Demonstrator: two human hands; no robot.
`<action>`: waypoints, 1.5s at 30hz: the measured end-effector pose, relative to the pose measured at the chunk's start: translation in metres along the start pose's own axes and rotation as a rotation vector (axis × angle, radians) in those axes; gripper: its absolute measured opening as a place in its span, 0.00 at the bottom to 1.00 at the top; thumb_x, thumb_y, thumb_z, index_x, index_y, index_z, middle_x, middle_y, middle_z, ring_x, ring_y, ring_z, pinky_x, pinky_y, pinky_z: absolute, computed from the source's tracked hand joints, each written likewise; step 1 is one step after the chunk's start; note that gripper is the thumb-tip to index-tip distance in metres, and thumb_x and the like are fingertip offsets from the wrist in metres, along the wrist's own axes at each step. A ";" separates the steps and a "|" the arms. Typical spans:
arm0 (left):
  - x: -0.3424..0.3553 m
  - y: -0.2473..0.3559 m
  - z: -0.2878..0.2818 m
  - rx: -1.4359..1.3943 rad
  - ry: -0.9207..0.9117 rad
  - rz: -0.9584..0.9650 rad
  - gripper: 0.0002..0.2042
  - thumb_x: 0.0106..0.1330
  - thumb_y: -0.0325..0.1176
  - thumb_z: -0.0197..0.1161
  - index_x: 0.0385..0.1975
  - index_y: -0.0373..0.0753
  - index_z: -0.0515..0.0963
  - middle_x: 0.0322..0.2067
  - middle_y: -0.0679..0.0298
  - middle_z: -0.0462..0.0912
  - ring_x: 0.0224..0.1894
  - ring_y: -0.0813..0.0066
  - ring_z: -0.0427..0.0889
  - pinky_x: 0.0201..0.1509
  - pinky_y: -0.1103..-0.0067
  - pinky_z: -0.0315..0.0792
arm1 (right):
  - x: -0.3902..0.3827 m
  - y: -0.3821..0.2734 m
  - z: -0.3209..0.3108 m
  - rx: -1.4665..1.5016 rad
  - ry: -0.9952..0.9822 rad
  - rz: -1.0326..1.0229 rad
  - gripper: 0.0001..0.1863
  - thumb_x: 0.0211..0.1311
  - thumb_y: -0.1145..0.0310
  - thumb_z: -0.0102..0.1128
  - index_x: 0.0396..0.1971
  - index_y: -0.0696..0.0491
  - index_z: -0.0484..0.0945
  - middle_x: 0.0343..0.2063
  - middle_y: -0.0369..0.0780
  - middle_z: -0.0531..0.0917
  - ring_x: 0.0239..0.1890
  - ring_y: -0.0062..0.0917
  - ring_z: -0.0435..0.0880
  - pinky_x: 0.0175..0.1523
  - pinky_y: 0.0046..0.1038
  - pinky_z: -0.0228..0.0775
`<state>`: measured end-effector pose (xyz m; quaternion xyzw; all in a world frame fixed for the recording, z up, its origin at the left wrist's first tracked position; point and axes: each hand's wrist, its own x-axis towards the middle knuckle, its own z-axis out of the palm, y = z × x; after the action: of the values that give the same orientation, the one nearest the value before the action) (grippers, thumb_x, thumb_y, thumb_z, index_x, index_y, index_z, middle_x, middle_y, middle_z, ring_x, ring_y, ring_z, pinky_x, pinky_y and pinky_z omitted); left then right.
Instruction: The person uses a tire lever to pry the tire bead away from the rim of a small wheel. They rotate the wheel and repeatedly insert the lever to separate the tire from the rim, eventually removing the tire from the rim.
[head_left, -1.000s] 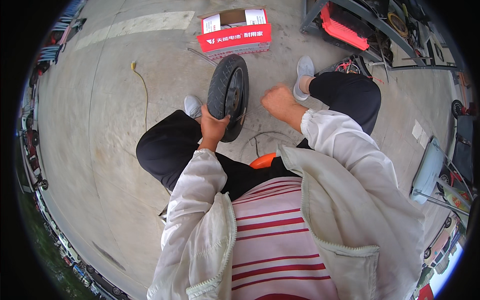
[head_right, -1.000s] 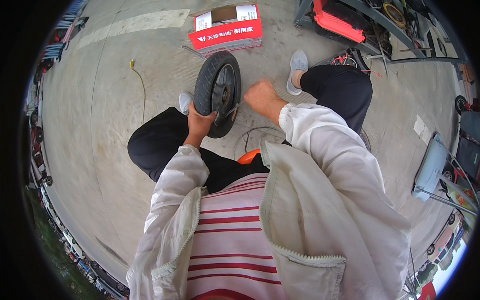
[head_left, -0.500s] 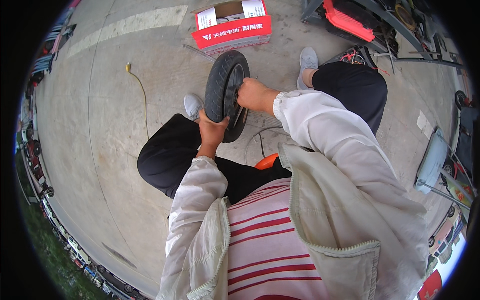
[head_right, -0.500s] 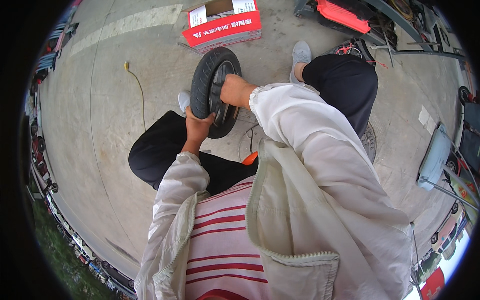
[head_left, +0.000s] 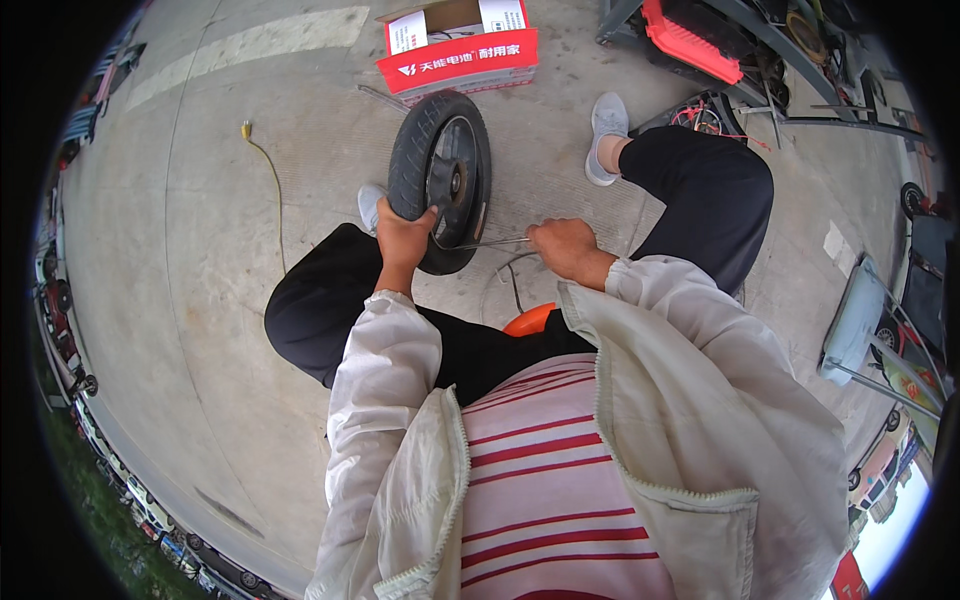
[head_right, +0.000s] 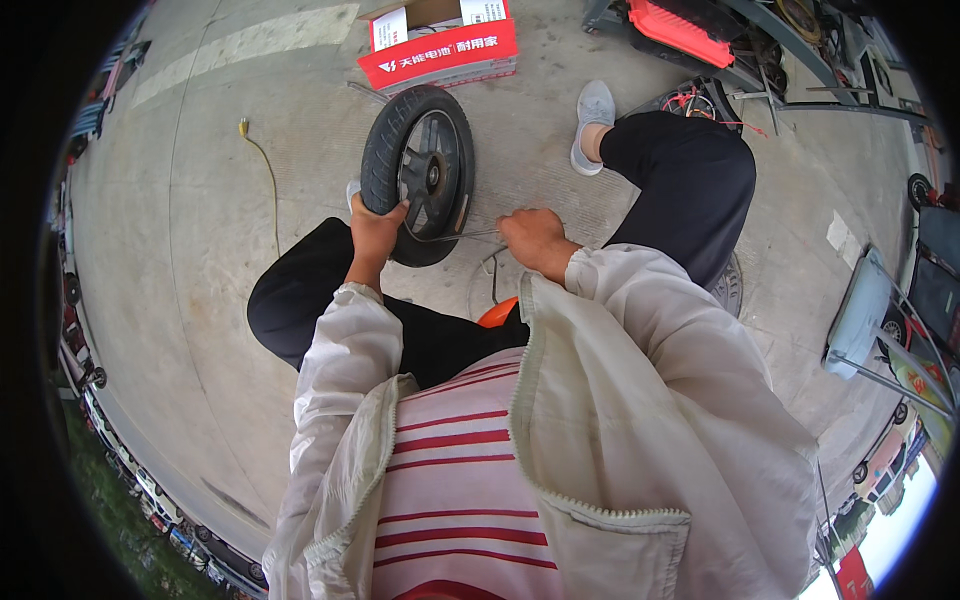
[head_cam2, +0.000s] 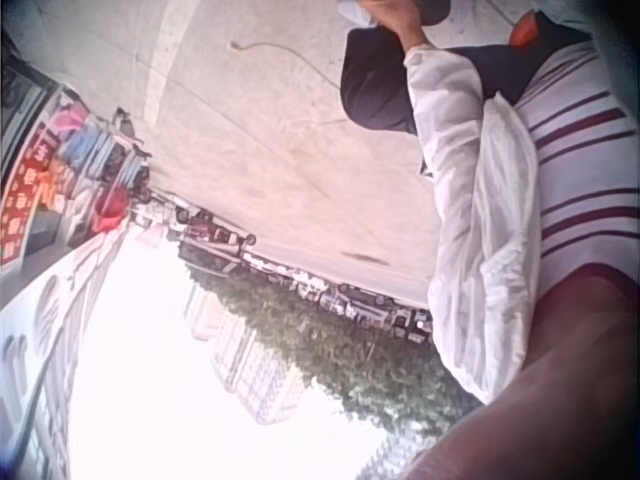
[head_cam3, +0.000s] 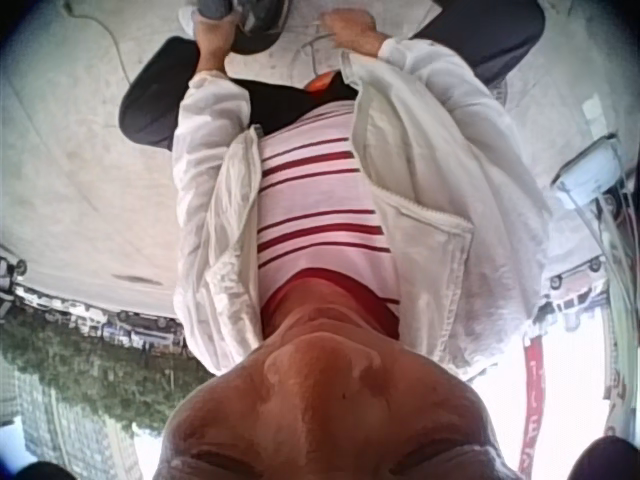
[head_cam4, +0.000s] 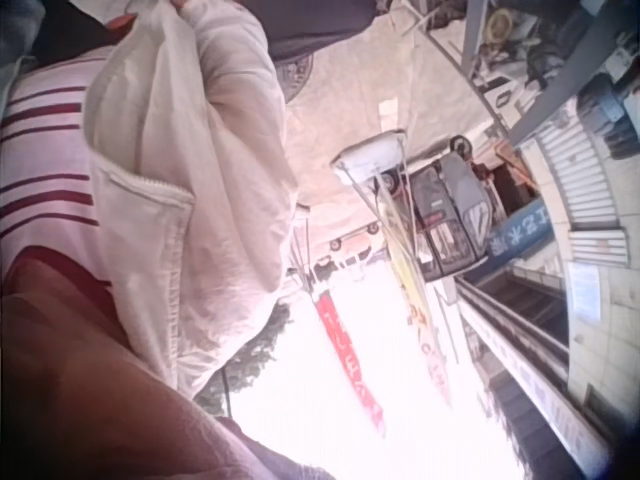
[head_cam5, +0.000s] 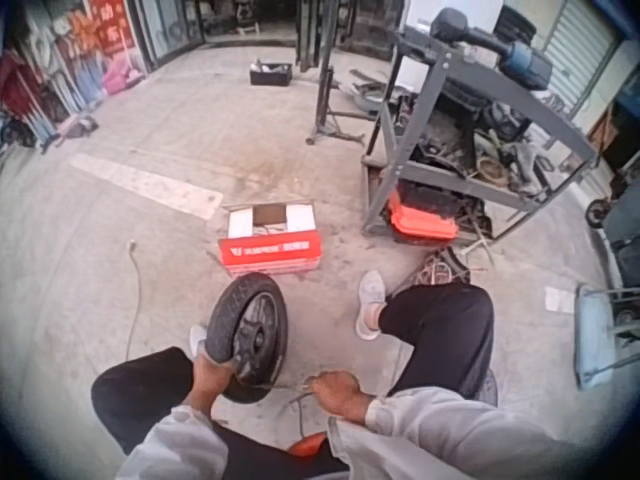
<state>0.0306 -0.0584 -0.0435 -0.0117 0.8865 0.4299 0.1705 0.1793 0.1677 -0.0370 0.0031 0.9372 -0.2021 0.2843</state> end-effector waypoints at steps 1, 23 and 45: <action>0.002 0.002 -0.001 -0.002 0.011 0.005 0.31 0.46 0.36 0.75 0.47 0.31 0.67 0.39 0.46 0.80 0.42 0.53 0.81 0.47 0.68 0.72 | -0.011 -0.005 0.008 0.069 -0.018 0.049 0.11 0.61 0.64 0.53 0.38 0.54 0.77 0.32 0.48 0.82 0.36 0.44 0.82 0.39 0.44 0.73; 0.004 0.004 0.026 -0.316 0.074 -0.045 0.39 0.46 0.40 0.77 0.53 0.27 0.62 0.47 0.48 0.77 0.48 0.61 0.78 0.52 0.73 0.71 | -0.056 -0.028 0.033 0.610 -0.054 0.168 0.18 0.65 0.58 0.52 0.39 0.61 0.75 0.33 0.54 0.80 0.40 0.49 0.79 0.46 0.42 0.69; -0.039 0.023 0.007 0.087 0.116 -0.086 0.40 0.45 0.40 0.76 0.55 0.30 0.61 0.45 0.45 0.79 0.48 0.52 0.80 0.52 0.70 0.72 | -0.087 -0.037 -0.043 0.471 -0.202 0.001 0.15 0.67 0.62 0.47 0.32 0.60 0.75 0.29 0.53 0.80 0.35 0.50 0.79 0.42 0.46 0.68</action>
<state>0.0660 -0.0438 -0.0180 -0.0671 0.9114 0.3819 0.1376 0.2249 0.1598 0.0555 0.0498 0.8310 -0.4141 0.3681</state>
